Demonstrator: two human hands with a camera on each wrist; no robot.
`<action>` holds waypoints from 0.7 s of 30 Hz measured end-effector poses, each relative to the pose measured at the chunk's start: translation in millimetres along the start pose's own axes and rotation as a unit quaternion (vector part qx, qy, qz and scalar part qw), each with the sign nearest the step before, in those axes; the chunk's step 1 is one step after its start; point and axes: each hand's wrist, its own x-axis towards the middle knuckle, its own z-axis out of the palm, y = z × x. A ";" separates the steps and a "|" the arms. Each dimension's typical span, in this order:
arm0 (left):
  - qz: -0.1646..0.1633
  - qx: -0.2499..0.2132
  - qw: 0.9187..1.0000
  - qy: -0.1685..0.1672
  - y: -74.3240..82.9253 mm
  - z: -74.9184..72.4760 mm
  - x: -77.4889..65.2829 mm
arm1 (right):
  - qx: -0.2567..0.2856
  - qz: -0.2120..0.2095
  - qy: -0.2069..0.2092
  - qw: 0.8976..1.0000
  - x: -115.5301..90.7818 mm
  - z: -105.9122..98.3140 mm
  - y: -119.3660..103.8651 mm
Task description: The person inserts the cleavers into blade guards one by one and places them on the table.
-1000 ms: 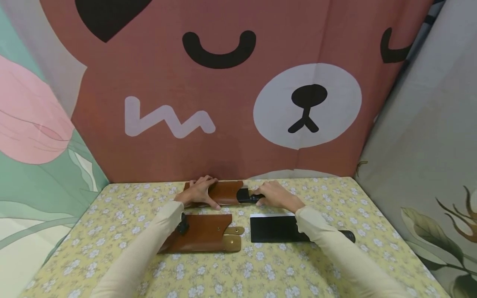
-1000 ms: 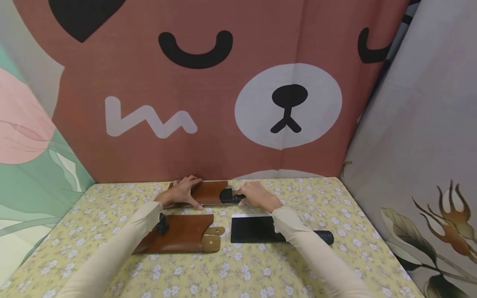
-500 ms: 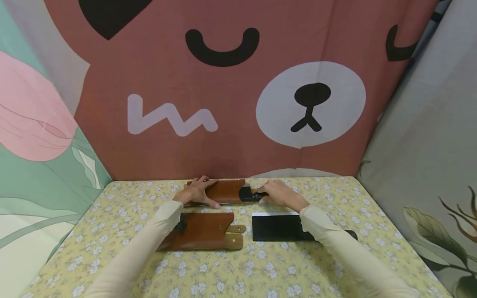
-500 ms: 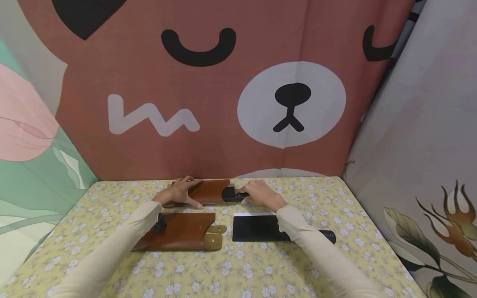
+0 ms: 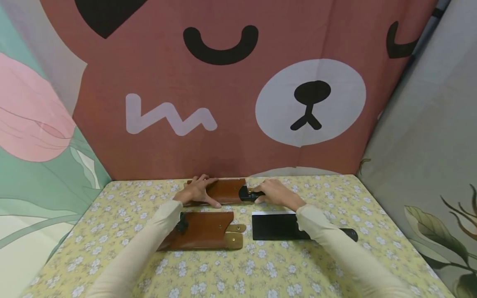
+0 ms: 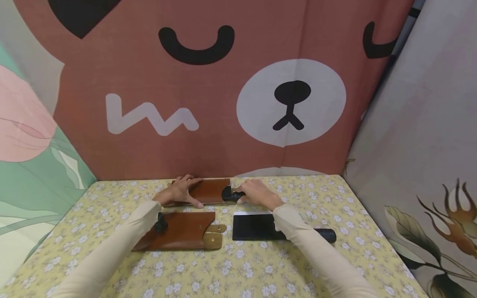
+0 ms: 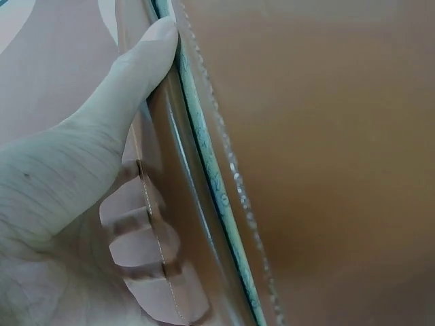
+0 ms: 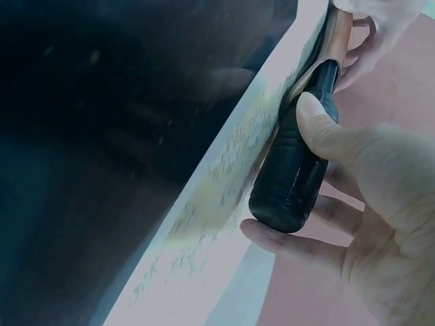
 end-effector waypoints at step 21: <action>0.002 -0.005 1.000 0.019 -3.3 4.0 3.7 | -0.003 -0.002 -0.008 1.000 11.7 3.9 -10.8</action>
